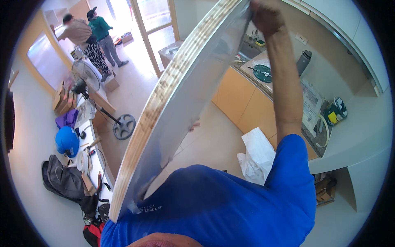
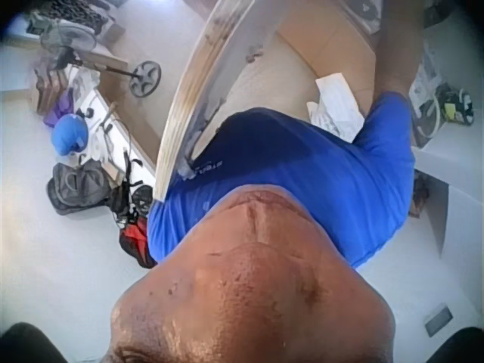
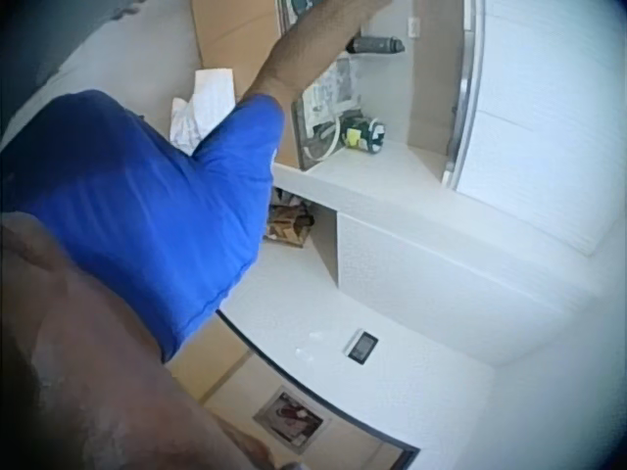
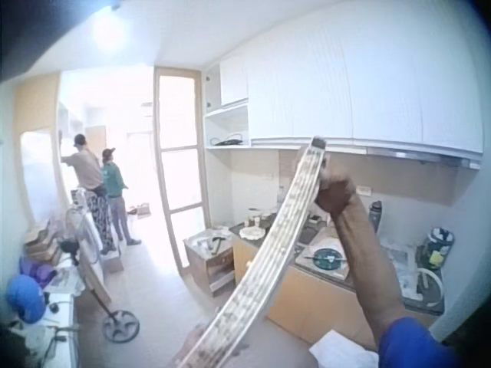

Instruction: The person handles a white cabinet door, attaches metal hinges, and uses a utility knife to trim the edges. The person then sands the door edges with a sanding block. The door is placed on the floor during sanding.

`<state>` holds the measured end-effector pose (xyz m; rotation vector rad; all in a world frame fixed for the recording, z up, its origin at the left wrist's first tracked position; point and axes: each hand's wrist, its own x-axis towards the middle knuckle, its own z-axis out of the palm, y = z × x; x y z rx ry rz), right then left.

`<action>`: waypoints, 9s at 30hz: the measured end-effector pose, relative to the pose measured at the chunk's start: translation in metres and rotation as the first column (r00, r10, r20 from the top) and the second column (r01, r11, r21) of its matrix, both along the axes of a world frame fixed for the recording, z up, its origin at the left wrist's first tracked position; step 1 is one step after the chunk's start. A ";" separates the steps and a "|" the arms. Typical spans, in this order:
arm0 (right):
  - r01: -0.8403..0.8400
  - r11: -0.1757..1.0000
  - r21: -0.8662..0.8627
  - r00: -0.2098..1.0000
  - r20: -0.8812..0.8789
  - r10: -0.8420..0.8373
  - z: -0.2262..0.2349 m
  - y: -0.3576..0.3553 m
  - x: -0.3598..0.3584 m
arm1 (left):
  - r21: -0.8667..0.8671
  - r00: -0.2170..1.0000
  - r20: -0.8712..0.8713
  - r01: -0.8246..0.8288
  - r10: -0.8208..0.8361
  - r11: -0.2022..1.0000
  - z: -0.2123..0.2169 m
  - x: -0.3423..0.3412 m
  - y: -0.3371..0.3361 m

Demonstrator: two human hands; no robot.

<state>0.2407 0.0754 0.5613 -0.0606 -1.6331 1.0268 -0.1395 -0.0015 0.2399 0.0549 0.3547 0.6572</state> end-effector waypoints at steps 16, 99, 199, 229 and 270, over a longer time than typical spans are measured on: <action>0.766 0.504 0.400 0.003 0.781 -0.624 -0.224 -0.112 -0.066 | -0.228 0.559 -0.829 -0.366 0.016 0.902 -0.373 -0.240 -0.180; 0.771 0.637 0.010 -0.182 0.962 0.205 -0.824 -0.174 -0.238 | -0.401 0.654 -0.591 0.270 -0.473 0.875 -0.310 -0.159 -0.089; 0.379 0.173 -0.909 0.925 0.380 -0.029 -0.710 -0.127 -0.246 | -0.414 0.991 -0.115 0.009 -0.062 0.910 -0.415 -0.072 -0.043; -0.355 0.229 -0.906 0.828 -0.419 -0.373 -0.460 -0.116 -0.235 | 0.519 0.234 -0.777 0.764 0.584 0.383 -0.084 -0.028 -0.018; -0.042 -0.345 -0.938 0.976 -0.113 0.188 -0.499 -0.103 -0.200 | 0.172 -0.930 -0.355 -0.169 -0.099 0.971 -0.190 -0.513 -0.194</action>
